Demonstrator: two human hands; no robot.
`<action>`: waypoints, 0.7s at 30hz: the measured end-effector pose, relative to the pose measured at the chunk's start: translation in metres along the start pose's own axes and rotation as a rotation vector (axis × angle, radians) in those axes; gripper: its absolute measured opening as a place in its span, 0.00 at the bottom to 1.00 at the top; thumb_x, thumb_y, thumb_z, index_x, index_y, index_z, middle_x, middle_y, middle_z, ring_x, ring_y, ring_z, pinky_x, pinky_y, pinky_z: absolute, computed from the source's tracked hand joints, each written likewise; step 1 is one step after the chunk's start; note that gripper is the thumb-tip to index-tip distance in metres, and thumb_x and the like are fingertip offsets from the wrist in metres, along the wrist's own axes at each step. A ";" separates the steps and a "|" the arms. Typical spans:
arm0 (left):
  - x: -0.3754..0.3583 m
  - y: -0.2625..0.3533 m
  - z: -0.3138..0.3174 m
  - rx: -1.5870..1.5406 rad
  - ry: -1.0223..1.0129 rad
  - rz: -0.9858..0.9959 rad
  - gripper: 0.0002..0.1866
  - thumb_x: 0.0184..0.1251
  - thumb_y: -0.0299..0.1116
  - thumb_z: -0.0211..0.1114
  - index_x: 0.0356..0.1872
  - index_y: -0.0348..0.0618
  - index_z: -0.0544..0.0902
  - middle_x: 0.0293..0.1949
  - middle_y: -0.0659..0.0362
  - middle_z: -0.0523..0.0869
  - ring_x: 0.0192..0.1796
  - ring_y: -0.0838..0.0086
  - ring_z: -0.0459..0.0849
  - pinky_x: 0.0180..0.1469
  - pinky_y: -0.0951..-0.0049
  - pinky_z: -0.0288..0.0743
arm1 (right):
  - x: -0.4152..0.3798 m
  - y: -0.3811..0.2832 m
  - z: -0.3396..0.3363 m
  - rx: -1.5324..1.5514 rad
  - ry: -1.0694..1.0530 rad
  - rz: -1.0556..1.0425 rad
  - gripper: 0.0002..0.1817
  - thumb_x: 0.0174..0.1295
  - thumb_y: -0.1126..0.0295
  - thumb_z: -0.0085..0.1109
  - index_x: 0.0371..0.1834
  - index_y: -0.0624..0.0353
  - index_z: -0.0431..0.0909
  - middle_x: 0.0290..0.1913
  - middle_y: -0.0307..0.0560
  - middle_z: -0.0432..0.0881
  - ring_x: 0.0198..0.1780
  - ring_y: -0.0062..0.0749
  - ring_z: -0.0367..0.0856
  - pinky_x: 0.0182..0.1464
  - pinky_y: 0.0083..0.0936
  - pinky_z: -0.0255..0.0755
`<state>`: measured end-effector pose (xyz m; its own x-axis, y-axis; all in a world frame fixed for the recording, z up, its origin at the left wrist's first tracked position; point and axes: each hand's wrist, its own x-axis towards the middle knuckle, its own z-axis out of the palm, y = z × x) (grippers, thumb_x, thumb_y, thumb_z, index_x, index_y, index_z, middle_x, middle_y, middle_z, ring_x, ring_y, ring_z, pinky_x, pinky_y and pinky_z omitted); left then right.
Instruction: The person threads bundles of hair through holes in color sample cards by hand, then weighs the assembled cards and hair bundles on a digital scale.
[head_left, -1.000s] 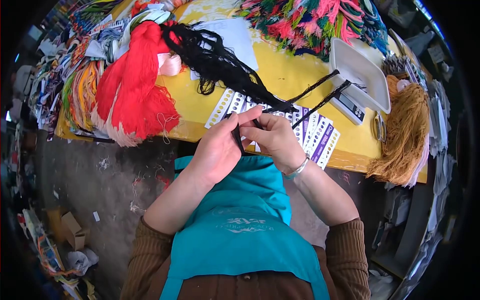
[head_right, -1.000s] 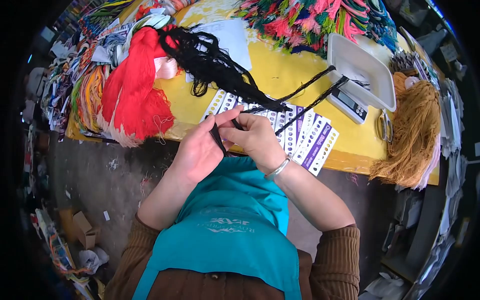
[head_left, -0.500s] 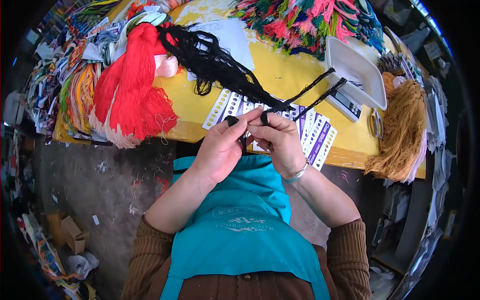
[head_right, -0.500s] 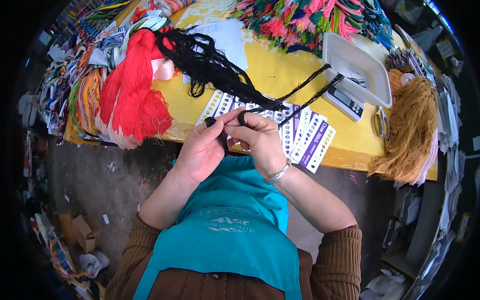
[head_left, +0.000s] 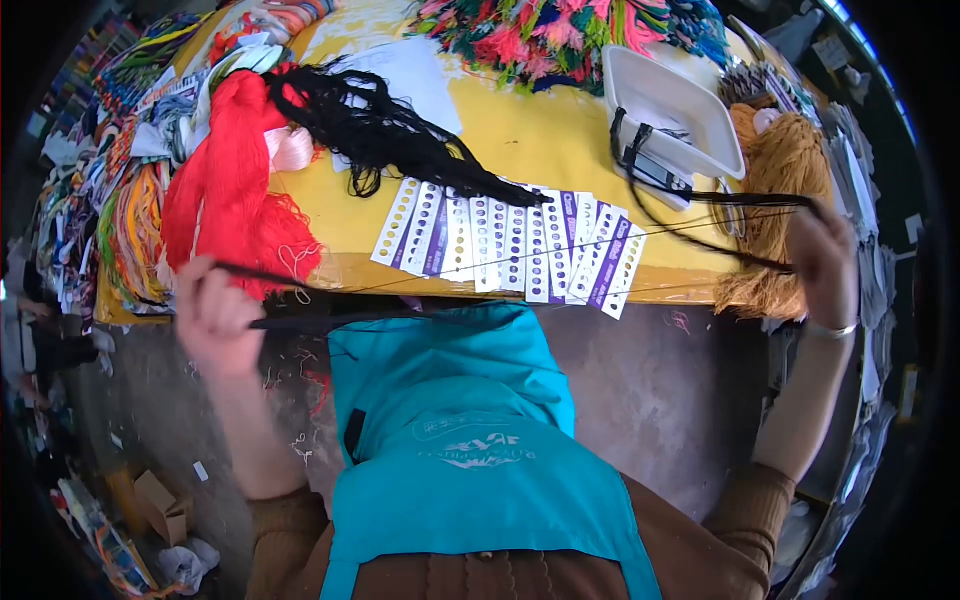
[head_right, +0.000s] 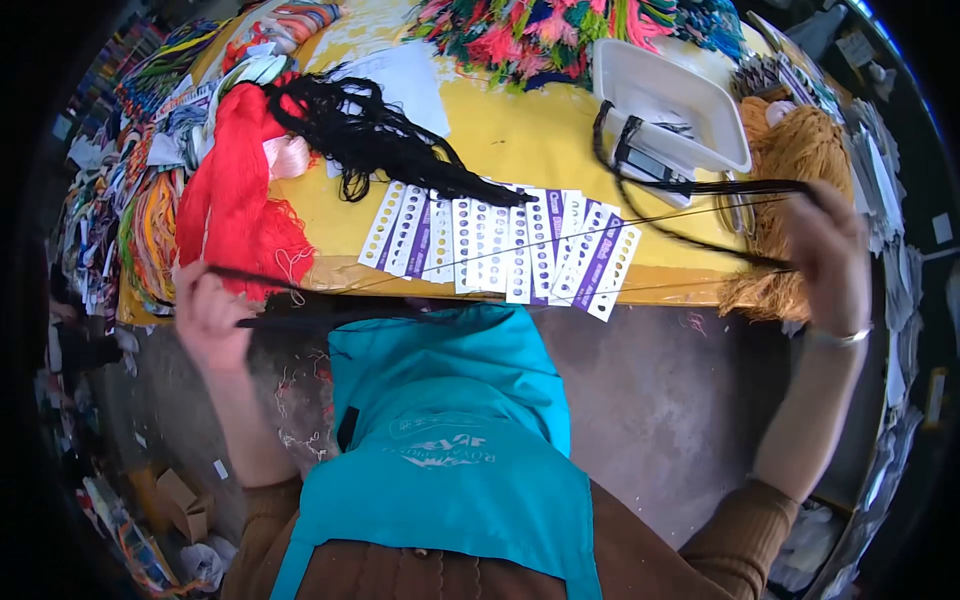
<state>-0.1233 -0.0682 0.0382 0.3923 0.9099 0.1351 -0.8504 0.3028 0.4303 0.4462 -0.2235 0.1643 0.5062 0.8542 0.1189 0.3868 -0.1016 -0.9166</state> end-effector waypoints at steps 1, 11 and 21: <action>-0.007 0.024 -0.005 0.002 -0.048 0.008 0.15 0.79 0.36 0.46 0.42 0.35 0.77 0.15 0.68 0.57 0.15 0.86 0.53 0.19 0.81 0.48 | 0.012 0.007 -0.048 -0.157 0.024 -0.026 0.12 0.64 0.64 0.62 0.43 0.61 0.80 0.18 0.25 0.66 0.16 0.08 0.55 0.18 0.10 0.45; -0.092 0.208 -0.051 0.339 0.142 0.628 0.11 0.78 0.33 0.50 0.39 0.35 0.77 0.15 0.69 0.57 0.15 0.85 0.52 0.19 0.81 0.45 | 0.126 0.125 -0.486 -1.254 0.550 -0.251 0.19 0.68 0.54 0.55 0.47 0.59 0.83 0.36 0.47 0.86 0.35 0.34 0.83 0.39 0.30 0.72; 0.025 -0.005 0.006 0.156 -0.205 0.037 0.21 0.78 0.36 0.50 0.66 0.38 0.70 0.17 0.67 0.63 0.16 0.83 0.57 0.19 0.82 0.52 | 0.078 0.051 0.011 -0.694 -0.342 -0.349 0.14 0.56 0.72 0.64 0.43 0.69 0.82 0.44 0.50 0.84 0.43 0.35 0.83 0.50 0.28 0.76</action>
<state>-0.1074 -0.0490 0.0453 0.4382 0.8382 0.3247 -0.8073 0.2081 0.5523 0.4973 -0.1568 0.1226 0.0525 0.9905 0.1269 0.9193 0.0017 -0.3935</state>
